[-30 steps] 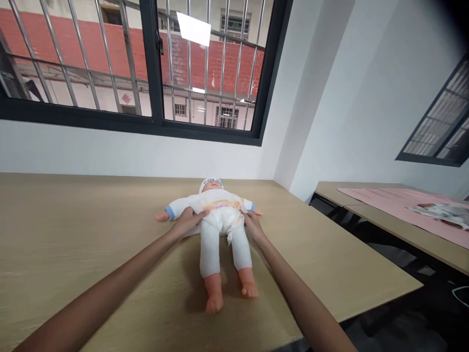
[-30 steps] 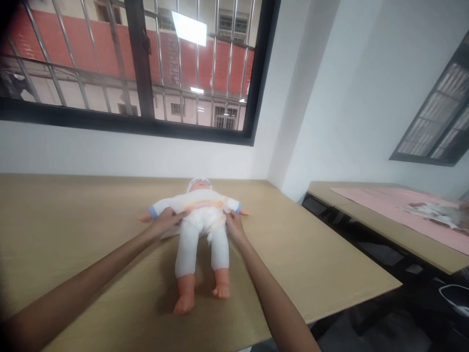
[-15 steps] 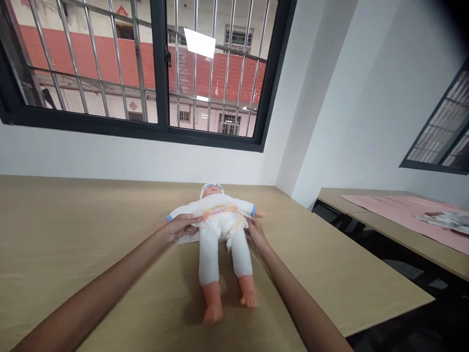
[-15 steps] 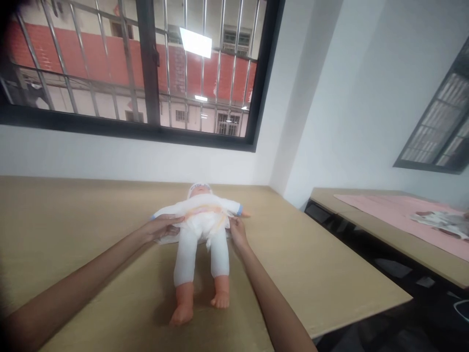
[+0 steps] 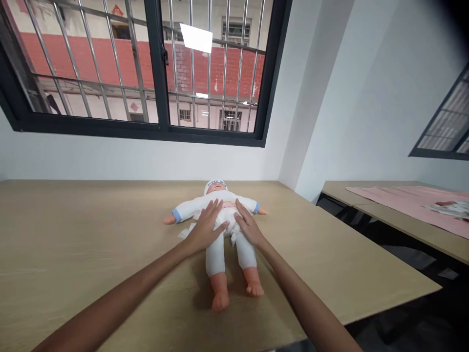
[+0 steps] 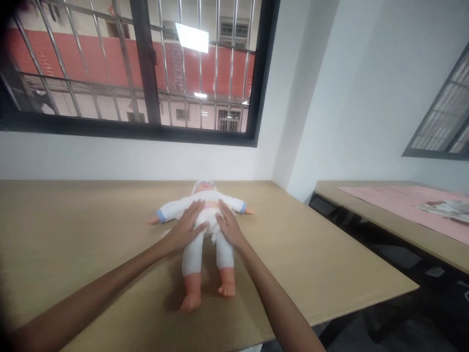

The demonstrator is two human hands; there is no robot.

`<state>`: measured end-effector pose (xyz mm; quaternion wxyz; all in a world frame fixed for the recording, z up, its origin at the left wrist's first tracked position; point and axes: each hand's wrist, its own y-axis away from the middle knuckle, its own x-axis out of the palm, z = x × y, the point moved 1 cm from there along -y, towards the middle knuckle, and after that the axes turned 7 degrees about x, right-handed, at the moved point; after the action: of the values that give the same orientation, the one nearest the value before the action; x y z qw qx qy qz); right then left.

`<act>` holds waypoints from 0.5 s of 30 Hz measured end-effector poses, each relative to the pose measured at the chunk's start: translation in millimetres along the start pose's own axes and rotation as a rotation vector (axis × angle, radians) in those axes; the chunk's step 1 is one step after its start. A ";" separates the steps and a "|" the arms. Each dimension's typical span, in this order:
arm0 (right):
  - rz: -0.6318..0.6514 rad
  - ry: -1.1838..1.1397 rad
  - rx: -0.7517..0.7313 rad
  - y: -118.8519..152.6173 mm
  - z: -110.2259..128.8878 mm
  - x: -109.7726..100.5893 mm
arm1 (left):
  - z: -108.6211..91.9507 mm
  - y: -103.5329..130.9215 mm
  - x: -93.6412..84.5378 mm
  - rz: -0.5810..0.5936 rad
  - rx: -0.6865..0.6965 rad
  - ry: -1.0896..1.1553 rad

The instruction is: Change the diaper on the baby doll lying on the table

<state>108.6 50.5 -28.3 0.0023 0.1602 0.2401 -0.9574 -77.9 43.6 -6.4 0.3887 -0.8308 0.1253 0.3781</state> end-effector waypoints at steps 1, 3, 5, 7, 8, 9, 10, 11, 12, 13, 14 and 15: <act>0.046 -0.022 0.025 0.1 -3.6 2.0 | 0.3 3.0 6.5 0.030 -0.008 -0.011; 0.083 -0.072 0.079 0.1 -10.8 3.0 | 3.5 7.4 14.8 0.030 -0.056 0.020; 0.090 -0.124 0.122 0.0 -16.4 2.1 | 6.6 9.4 18.3 -0.004 -0.088 0.069; 0.092 -0.170 0.160 0.1 -20.2 1.3 | 7.4 9.9 19.1 -0.039 -0.104 0.117; 0.089 -0.191 0.182 0.1 -21.9 1.2 | 6.9 10.0 19.1 -0.054 -0.113 0.142; 0.084 -0.210 0.206 0.2 -23.5 1.3 | 6.0 10.1 19.1 -0.065 -0.127 0.168; 0.079 -0.227 0.231 0.4 -25.1 1.6 | 4.9 10.4 19.1 -0.072 -0.147 0.194; 0.070 -0.239 0.255 0.7 -26.5 1.8 | 3.7 10.9 19.3 -0.078 -0.172 0.218; 0.064 -0.247 0.274 1.1 -27.8 2.1 | 2.6 11.6 19.6 -0.085 -0.201 0.239; 0.062 -0.253 0.287 1.5 -29.1 2.3 | 1.7 12.3 20.0 -0.092 -0.230 0.258; 0.063 -0.258 0.298 1.8 -30.4 2.5 | 1.2 13.2 20.7 -0.100 -0.257 0.275; 0.066 -0.263 0.305 2.1 -31.8 2.8 | 1.1 14.0 21.3 -0.110 -0.280 0.291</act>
<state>115.8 63.5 -56.7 0.0405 0.0400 0.0845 -0.9948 -70.9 36.9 -30.0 0.2672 -0.9281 0.0808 0.2463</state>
